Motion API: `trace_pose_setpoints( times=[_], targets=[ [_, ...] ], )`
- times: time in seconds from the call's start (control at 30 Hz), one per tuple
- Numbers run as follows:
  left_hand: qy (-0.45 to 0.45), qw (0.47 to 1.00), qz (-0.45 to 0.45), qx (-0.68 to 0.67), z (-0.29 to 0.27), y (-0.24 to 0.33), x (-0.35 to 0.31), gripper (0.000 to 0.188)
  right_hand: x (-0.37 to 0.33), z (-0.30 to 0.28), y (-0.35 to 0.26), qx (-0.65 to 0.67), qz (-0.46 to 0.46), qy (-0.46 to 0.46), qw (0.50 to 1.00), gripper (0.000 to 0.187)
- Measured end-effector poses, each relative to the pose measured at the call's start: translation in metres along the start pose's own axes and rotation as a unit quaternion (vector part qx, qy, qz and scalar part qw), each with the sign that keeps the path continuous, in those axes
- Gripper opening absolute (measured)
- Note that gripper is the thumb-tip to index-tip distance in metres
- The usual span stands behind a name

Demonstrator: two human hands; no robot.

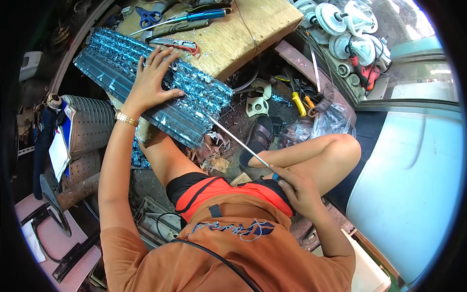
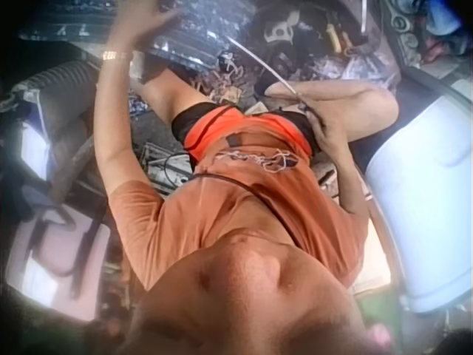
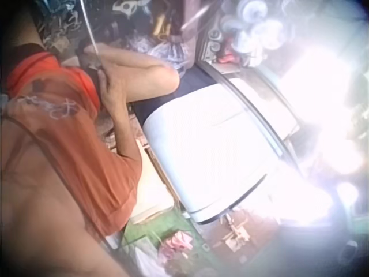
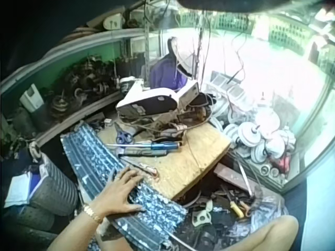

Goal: The person uses a screwdriver to pry and detach aluminum fins and copper piping from the metal frame of an air conditioner evaporator unit while sitting on the floor.

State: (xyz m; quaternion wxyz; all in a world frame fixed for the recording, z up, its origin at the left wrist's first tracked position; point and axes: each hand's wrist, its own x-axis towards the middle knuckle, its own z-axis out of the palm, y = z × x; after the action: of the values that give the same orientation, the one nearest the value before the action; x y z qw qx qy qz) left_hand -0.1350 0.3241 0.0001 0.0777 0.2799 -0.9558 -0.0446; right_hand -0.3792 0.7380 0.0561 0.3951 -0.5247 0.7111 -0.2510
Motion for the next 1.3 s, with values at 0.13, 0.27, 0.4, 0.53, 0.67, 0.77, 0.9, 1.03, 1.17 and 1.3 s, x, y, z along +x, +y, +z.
trace_pose_setpoints(
  times=[0.13, 0.27, 0.4, 0.53, 0.67, 0.77, 0.9, 1.03, 1.17, 1.3],
  targets=[
    [0.014, 1.0, 0.01, 0.007, 0.011, -0.005, 0.001, 0.112, 0.004, -0.006, -0.003, -0.003, -0.007, -0.019, 1.0, 0.045],
    [0.008, 1.0, 0.013, 0.0, 0.007, -0.001, 0.001, 0.119, 0.0, -0.009, -0.002, 0.149, 0.144, -0.085, 0.975, 0.041],
    [0.002, 1.0, 0.012, 0.02, 0.009, -0.003, 0.002, 0.124, 0.005, -0.013, -0.002, 0.178, 0.16, -0.1, 0.966, 0.041],
    [0.001, 1.0, 0.013, 0.02, 0.012, -0.004, 0.001, 0.121, 0.013, -0.027, -0.011, 0.165, 0.14, -0.112, 0.97, 0.04],
    [0.013, 1.0, 0.013, 0.0, 0.012, -0.001, 0.003, 0.117, 0.024, -0.041, -0.023, 0.145, 0.205, -0.152, 0.956, 0.04],
    [0.003, 1.0, 0.01, -0.004, 0.01, -0.001, 0.004, 0.115, 0.022, -0.04, -0.017, 0.156, 0.188, -0.154, 0.957, 0.039],
    [0.0, 1.0, 0.017, -0.009, 0.011, -0.002, 0.002, 0.114, 0.013, -0.013, 0.013, 0.194, 0.145, -0.136, 0.961, 0.038],
    [0.0, 1.0, 0.021, -0.009, 0.011, 0.001, 0.007, 0.113, 0.015, 0.013, 0.034, 0.243, 0.14, -0.132, 0.951, 0.037],
    [-0.002, 1.0, 0.028, 0.005, 0.009, -0.002, 0.003, 0.114, 0.006, 0.032, 0.035, 0.365, 0.246, -0.141, 0.887, 0.041],
    [0.0, 1.0, 0.028, 0.009, 0.009, -0.003, 0.005, 0.115, 0.004, 0.052, 0.035, 0.429, 0.292, -0.164, 0.839, 0.041]
  ],
)
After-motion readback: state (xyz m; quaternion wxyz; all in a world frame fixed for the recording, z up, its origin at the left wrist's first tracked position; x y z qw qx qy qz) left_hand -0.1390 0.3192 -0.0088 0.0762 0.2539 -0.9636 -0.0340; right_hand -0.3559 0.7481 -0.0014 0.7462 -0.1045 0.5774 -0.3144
